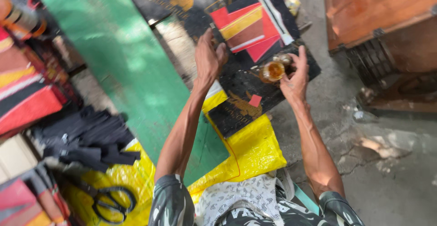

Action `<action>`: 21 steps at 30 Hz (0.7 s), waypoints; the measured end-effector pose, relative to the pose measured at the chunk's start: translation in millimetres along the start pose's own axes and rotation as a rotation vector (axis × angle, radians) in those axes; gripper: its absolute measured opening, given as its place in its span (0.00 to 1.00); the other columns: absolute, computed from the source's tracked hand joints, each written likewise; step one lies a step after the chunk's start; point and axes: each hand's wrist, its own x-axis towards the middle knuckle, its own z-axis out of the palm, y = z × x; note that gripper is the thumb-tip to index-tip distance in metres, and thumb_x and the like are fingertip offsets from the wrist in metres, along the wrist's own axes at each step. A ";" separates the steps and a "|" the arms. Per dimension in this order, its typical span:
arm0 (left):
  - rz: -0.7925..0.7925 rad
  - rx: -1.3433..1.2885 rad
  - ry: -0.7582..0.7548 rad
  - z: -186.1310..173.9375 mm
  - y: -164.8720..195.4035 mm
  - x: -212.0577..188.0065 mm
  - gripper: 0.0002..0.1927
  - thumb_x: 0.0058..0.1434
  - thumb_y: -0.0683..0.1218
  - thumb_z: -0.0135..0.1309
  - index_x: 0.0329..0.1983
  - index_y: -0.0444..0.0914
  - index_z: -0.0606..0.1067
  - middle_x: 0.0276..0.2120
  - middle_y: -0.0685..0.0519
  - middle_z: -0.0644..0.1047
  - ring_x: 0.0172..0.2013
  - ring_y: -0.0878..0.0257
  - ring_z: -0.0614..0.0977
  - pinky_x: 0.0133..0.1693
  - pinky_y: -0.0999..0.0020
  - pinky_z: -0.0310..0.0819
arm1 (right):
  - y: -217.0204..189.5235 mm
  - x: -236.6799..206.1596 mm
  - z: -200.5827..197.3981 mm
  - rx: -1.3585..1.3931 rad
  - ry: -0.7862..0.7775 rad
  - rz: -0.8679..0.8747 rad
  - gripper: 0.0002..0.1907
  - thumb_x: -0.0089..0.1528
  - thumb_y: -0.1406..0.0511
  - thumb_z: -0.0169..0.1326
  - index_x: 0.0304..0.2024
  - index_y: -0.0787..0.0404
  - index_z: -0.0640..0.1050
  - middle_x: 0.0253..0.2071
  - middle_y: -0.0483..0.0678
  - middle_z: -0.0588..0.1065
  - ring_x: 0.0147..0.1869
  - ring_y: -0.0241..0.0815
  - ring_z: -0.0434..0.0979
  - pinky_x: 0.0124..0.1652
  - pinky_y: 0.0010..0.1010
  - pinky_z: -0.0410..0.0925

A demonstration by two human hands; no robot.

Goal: The person assembles a colorful patchwork leather piece at a workbench. They align layered leather pieces on a black base, apply glue from a small jar, press the pieces down, and repeatedly run a finger along the edges and slot opening to secure and smooth the assembly, turning the piece over to work on it.

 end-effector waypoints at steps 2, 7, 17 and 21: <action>0.059 0.024 -0.001 -28.6 -2.8 -33.5 0.23 0.58 0.39 0.60 0.57 0.29 0.72 0.44 0.37 0.80 0.40 0.44 0.82 0.43 0.54 0.76 | 5.7 2.7 4.7 0.122 -0.007 -0.030 0.51 0.62 0.82 0.60 0.79 0.60 0.48 0.67 0.52 0.70 0.59 0.41 0.74 0.54 0.27 0.72; 0.014 -0.025 -0.007 -116.7 -8.3 -140.7 0.16 0.62 0.36 0.58 0.54 0.33 0.74 0.42 0.40 0.80 0.40 0.47 0.83 0.43 0.56 0.77 | 21.7 -0.6 -15.4 0.224 -0.071 0.038 0.52 0.63 0.78 0.60 0.82 0.59 0.46 0.75 0.54 0.62 0.61 0.44 0.75 0.52 0.31 0.74; -0.085 0.418 0.380 -240.5 -8.1 -198.2 0.13 0.67 0.43 0.60 0.30 0.32 0.73 0.23 0.41 0.70 0.23 0.49 0.74 0.29 0.59 0.69 | -101.9 -100.9 43.6 -0.025 -0.144 -0.449 0.09 0.69 0.71 0.53 0.51 0.65 0.79 0.59 0.59 0.75 0.73 0.52 0.70 0.70 0.43 0.63; 0.061 0.649 0.553 -309.5 -26.4 -133.6 0.21 0.59 0.38 0.63 0.55 0.31 0.73 0.44 0.40 0.73 0.44 0.44 0.76 0.41 0.53 0.73 | -139.6 -122.9 86.5 0.259 -0.422 -0.333 0.30 0.66 0.72 0.53 0.70 0.67 0.63 0.53 0.55 0.78 0.54 0.45 0.78 0.56 0.34 0.71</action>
